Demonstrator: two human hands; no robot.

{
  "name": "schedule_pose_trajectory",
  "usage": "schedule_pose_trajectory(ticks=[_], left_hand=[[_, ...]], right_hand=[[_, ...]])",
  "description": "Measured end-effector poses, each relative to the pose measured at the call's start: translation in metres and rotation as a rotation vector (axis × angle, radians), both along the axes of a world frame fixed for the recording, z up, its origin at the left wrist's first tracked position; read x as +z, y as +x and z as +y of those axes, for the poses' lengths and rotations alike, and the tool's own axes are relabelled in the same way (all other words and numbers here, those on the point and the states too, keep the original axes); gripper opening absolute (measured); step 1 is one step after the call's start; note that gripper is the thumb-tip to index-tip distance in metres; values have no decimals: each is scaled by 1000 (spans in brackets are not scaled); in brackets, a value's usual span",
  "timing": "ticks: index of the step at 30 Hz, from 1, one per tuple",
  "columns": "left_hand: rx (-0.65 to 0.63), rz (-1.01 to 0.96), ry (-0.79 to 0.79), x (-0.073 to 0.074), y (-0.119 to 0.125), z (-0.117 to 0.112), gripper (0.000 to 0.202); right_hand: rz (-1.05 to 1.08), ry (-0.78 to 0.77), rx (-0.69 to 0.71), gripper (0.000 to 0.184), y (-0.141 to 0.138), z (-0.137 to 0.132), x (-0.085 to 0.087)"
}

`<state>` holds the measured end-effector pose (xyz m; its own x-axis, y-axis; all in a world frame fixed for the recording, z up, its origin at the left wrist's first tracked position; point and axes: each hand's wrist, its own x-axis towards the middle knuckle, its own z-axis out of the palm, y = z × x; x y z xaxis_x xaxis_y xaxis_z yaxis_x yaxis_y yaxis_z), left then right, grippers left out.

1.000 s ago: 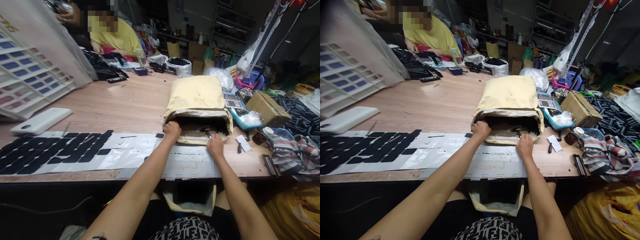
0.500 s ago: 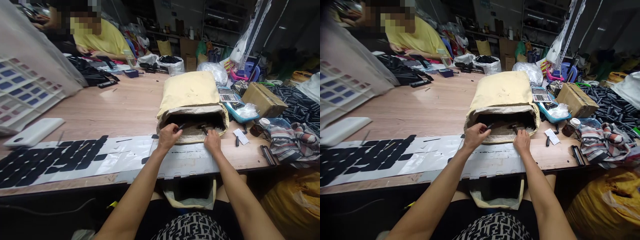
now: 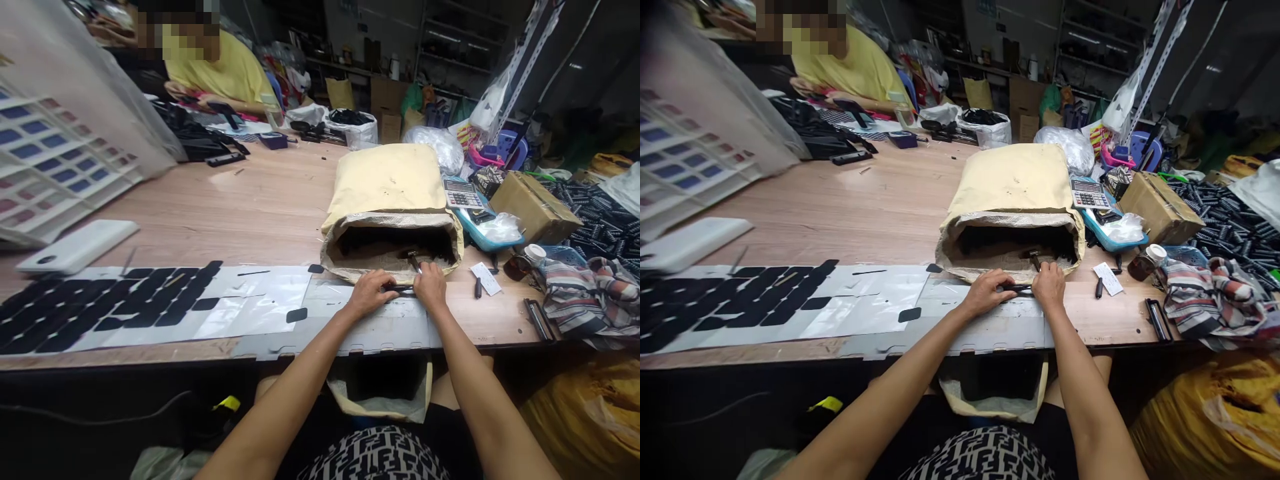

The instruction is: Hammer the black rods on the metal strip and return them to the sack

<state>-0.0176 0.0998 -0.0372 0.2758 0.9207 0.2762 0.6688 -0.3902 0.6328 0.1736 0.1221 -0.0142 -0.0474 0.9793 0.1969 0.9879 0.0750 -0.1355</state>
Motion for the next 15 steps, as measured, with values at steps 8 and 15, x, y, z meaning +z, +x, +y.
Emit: schedule_pose_trajectory(ticks=[8, 15], left_hand=[[-2, -152, -41, -11, -2, 8, 15], [-4, -203, -62, -12, -2, 11, 17]], right_hand=[[230, -124, 15, 29, 15, 7, 25], [735, -96, 149, 40, 27, -57, 47]])
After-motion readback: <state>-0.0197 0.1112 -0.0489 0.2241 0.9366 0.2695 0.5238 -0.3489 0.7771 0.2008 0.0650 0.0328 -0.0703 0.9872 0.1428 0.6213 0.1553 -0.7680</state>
